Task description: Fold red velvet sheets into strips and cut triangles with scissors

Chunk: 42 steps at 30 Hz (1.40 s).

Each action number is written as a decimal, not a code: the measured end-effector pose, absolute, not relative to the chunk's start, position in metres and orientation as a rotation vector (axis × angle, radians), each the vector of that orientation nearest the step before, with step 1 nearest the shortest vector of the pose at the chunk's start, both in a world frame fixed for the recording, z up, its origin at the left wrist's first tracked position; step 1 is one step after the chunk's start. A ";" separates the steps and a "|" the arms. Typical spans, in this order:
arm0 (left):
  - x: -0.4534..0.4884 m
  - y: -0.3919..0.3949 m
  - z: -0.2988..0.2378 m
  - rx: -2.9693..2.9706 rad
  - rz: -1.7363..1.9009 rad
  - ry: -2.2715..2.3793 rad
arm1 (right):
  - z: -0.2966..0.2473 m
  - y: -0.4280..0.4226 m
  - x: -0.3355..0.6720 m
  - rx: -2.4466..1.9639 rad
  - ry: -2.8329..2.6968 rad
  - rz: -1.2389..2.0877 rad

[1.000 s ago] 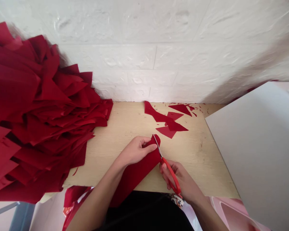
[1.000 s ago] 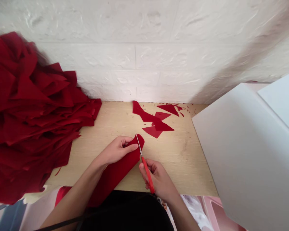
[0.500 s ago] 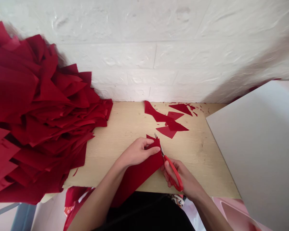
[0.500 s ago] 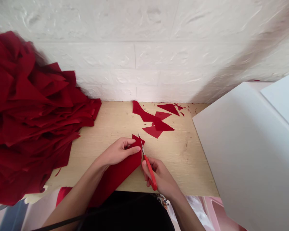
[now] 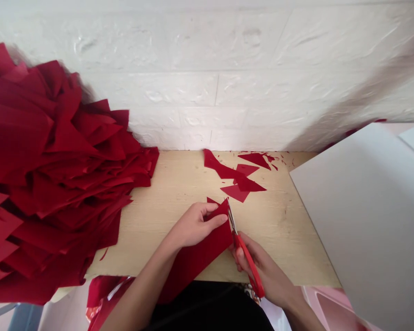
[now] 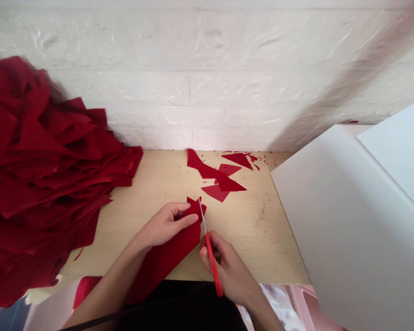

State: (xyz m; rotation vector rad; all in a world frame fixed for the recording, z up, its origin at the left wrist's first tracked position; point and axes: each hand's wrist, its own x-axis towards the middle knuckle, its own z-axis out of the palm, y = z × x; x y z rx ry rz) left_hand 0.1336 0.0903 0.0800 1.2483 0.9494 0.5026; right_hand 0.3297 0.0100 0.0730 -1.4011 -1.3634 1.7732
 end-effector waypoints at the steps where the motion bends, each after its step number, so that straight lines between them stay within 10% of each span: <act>1: 0.134 0.090 0.080 1.254 0.506 0.936 | 0.074 0.011 0.328 -1.393 -1.358 1.765; 42: 0.133 0.080 0.081 1.296 0.512 0.970 | 0.060 -0.004 0.312 -1.469 -1.067 1.793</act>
